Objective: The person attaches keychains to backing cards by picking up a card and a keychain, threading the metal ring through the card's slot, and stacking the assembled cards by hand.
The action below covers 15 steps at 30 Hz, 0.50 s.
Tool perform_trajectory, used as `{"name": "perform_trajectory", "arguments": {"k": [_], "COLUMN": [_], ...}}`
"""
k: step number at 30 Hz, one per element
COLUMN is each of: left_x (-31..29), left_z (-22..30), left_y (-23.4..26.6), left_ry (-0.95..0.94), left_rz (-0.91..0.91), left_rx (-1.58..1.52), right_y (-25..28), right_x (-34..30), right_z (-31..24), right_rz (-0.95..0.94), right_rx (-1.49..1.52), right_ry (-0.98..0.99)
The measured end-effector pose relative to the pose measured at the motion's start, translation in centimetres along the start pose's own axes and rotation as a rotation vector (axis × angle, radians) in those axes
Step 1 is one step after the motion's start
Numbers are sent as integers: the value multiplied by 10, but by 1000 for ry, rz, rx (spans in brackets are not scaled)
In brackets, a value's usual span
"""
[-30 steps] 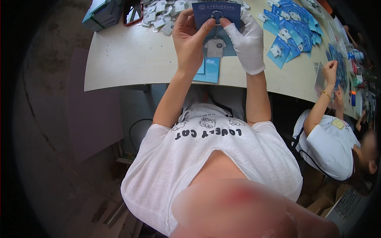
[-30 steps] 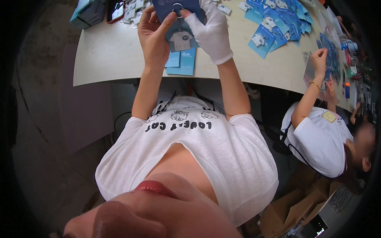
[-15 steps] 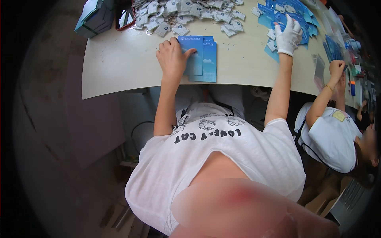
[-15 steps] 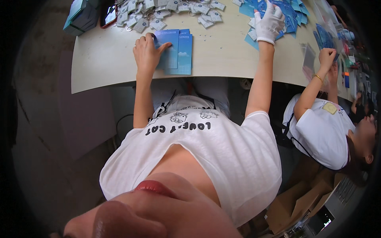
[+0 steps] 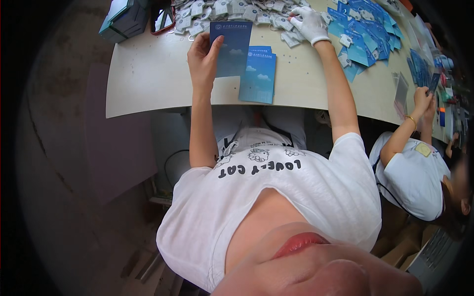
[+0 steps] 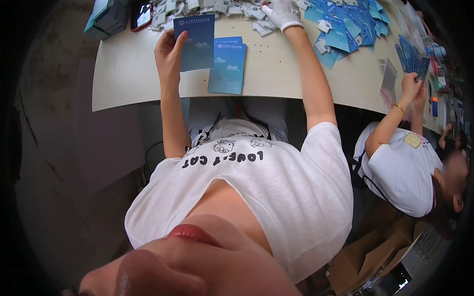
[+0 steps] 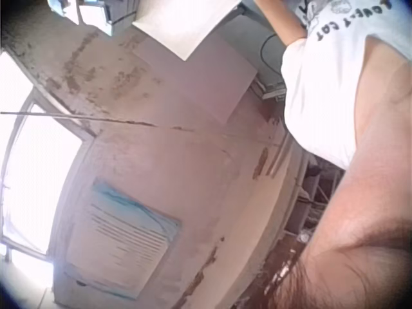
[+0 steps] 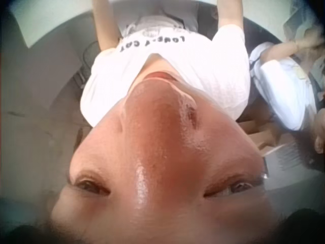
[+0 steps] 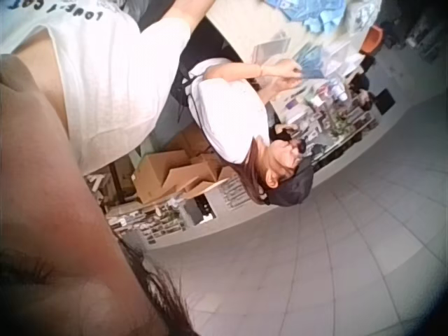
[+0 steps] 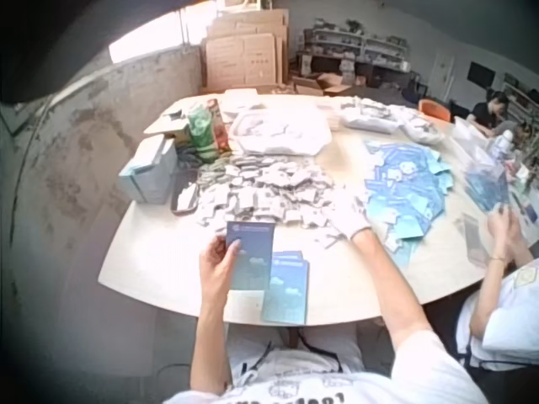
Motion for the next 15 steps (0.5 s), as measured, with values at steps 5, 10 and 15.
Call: {"name": "perform_trajectory", "arguments": {"k": [5,10,15], "left_x": [4,7,16], "left_z": [6,3,6], "left_y": [-12,-31,-39], "left_ry": [-31,-50,-306], "left_rz": [33,41,153], "left_rx": [-271,-367,-126], "right_y": [-8,-9,30], "right_x": [8,4,-6], "right_z": [13,18,7], "right_rz": [-127,-149,-148], "right_rx": [15,-34,204], "right_ry": [16,-16,-64]}}
Point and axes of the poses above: each hand's wrist, its own x-axis towards the middle knuckle, its own y-axis out of the back of the hand, z = x × y, the point moved 4 cm from there along x, towards the middle knuckle, and after that the axes turned 1 degree about -z, right-handed, at the moved point
